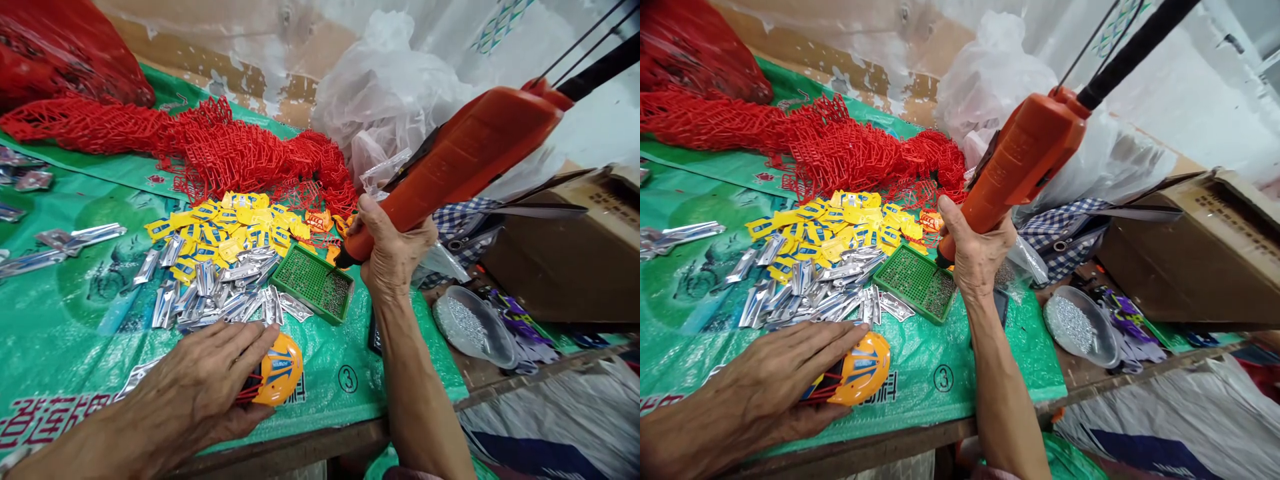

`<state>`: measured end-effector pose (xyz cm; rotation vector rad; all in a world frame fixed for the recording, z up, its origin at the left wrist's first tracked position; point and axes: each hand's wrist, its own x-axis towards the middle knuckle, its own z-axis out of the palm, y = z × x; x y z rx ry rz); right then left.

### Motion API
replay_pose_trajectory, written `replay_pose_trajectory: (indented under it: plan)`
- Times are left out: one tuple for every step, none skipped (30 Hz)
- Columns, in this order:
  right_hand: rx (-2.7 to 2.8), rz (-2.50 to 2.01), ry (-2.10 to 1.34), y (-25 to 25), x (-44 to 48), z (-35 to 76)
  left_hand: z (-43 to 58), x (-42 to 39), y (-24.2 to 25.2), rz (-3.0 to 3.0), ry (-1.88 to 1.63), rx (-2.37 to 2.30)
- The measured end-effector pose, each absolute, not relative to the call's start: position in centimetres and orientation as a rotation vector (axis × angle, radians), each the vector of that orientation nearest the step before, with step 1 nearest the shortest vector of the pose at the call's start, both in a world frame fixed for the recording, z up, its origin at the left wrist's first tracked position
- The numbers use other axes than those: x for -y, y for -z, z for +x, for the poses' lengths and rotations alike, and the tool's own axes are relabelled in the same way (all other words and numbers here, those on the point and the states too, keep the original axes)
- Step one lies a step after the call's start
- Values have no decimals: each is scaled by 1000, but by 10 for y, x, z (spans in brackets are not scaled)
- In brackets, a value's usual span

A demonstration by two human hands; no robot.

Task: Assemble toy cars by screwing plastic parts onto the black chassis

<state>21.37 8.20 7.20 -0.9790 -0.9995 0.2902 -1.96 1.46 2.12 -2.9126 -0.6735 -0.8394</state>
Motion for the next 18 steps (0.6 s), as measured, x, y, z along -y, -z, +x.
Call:
replay_pose_trajectory:
  plan:
    - [999, -981, -291, -72, -82, 213, -20, -15, -20, -2913, 842, 670]
    - [999, -983, -292, -72, -83, 213, -20, -14, -20, -2914, 840, 667]
    - [999, -986, -291, -71, -83, 213, -21, -14, -19, -2916, 838, 654]
    - [999, -987, -292, -71, -83, 213, -21, -14, -18, -2920, 827, 639]
    - [998, -986, -292, -71, -83, 213, -22, -15, -17, -2918, 827, 626]
    - [998, -982, -297, -71, -83, 213, -22, -15, -17, -2915, 828, 621]
    - [999, -976, -301, -71, -83, 214, -23, -15, -16, -2913, 831, 621]
    - [1004, -973, -304, -71, -83, 214, -23, -15, -16, -2916, 839, 619]
    - [1010, -973, -306, -71, -83, 214, -23, -15, -16, -2920, 844, 622]
    - [1014, -973, -306, -70, -83, 214, -24, -15, -15, -2926, 842, 634]
    - [1016, -977, -297, -70, -83, 214, -24, -15, -15, -2937, 832, 641]
    - [1016, -981, -282, -70, -83, 214, -24, -14, -14, -2953, 813, 640]
    - [1012, -982, -263, -71, -84, 214, -25, -14, -13, -2965, 791, 653]
    - [1008, -980, -248, -72, -84, 214, -25, -13, -12, -2974, 768, 665]
    - [1008, -972, -233, -74, -85, 215, -26, -13, -11, -2984, 749, 670]
    - [1009, -958, -222, -78, -84, 214, -27, -13, -10, -2997, 728, 669]
    - [1010, -942, -214, -83, -83, 213, -27, -13, -9, -3011, 710, 661]
    - [1013, -924, -214, -88, -81, 210, -28, -13, -8, -3025, 694, 652]
